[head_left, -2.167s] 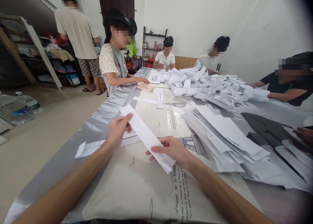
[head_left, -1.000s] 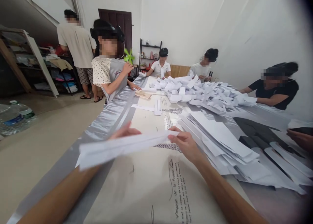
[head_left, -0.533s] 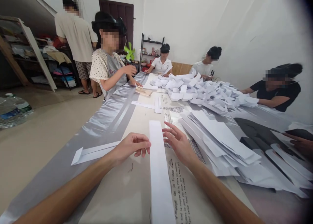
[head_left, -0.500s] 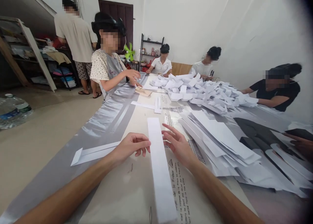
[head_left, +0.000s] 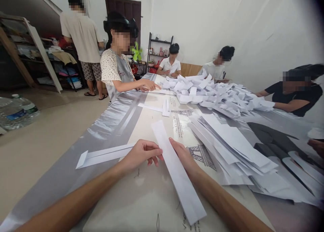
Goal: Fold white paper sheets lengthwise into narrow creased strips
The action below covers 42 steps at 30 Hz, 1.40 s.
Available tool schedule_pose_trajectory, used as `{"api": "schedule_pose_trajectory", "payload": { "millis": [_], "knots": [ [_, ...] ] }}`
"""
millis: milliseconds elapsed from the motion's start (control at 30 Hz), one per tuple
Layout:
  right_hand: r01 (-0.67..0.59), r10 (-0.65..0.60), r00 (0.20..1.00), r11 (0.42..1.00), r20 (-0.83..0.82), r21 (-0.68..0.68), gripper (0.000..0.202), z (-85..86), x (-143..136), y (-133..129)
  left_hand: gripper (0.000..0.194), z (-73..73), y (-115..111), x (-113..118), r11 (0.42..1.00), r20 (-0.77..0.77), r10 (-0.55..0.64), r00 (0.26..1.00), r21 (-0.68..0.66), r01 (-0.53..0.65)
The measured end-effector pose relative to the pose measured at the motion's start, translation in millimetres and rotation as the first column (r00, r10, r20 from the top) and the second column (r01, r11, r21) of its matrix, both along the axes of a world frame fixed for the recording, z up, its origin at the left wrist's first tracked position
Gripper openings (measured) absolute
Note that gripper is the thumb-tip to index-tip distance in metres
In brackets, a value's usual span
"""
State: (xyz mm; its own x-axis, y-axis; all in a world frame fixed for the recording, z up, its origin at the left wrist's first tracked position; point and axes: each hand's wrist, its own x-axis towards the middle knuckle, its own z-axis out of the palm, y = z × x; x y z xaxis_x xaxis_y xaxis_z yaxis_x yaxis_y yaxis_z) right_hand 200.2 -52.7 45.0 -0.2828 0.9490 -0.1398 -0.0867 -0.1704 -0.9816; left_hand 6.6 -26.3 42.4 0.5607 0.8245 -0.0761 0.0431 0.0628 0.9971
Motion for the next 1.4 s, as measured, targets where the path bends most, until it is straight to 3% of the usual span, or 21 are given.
{"api": "schedule_pose_trajectory", "payload": {
  "millis": [333,533,733,867,1000,1100,1200,1300,1400],
  "knots": [
    [0.052,-0.052,0.998,0.999,-0.034,0.001,0.050,-1.4,0.2,0.3,0.030,0.0,-0.8,3.5,0.999,0.023,-0.005,1.000,-0.046,0.006],
    [0.049,-0.078,0.991,0.969,0.112,0.243,0.032,-1.2,1.8,2.6,0.035,-0.4,-1.8,4.4,0.988,-0.086,-0.139,0.987,0.057,0.144],
    [-0.090,-0.009,0.972,0.909,0.236,0.407,0.038,1.9,-2.8,-0.1,0.041,-1.5,8.4,-4.0,0.996,-0.015,0.083,0.996,0.042,-0.082],
    [-0.073,0.013,0.980,0.952,0.200,0.296,0.048,5.6,-0.9,-3.1,0.043,-1.3,12.7,-6.6,0.988,0.016,0.147,0.989,0.049,-0.148],
    [-0.085,0.055,0.980,0.985,0.190,0.153,0.049,7.5,3.0,-3.0,0.044,-0.5,9.8,-4.0,0.989,0.058,0.146,0.988,-0.012,-0.146],
    [-0.074,0.016,0.970,0.970,0.243,0.231,0.042,4.0,1.5,-1.7,0.045,1.6,7.3,-1.7,0.989,0.144,0.135,0.980,-0.075,-0.125],
    [-0.056,-0.047,0.958,0.937,0.284,0.346,0.039,-4.3,-2.4,-0.5,0.059,2.9,7.6,-0.9,0.987,0.209,0.120,0.971,-0.131,-0.093],
    [-0.082,-0.048,0.953,0.909,0.298,0.408,0.044,-12.8,-5.4,0.0,0.062,1.0,10.1,-1.1,0.985,0.074,0.154,0.985,-0.093,-0.147],
    [-0.041,-0.056,0.960,0.941,0.275,0.336,0.055,-14.3,-5.7,-0.6,0.057,-1.3,13.6,-3.0,0.975,-0.005,0.221,0.975,0.015,-0.221]
  ]
}}
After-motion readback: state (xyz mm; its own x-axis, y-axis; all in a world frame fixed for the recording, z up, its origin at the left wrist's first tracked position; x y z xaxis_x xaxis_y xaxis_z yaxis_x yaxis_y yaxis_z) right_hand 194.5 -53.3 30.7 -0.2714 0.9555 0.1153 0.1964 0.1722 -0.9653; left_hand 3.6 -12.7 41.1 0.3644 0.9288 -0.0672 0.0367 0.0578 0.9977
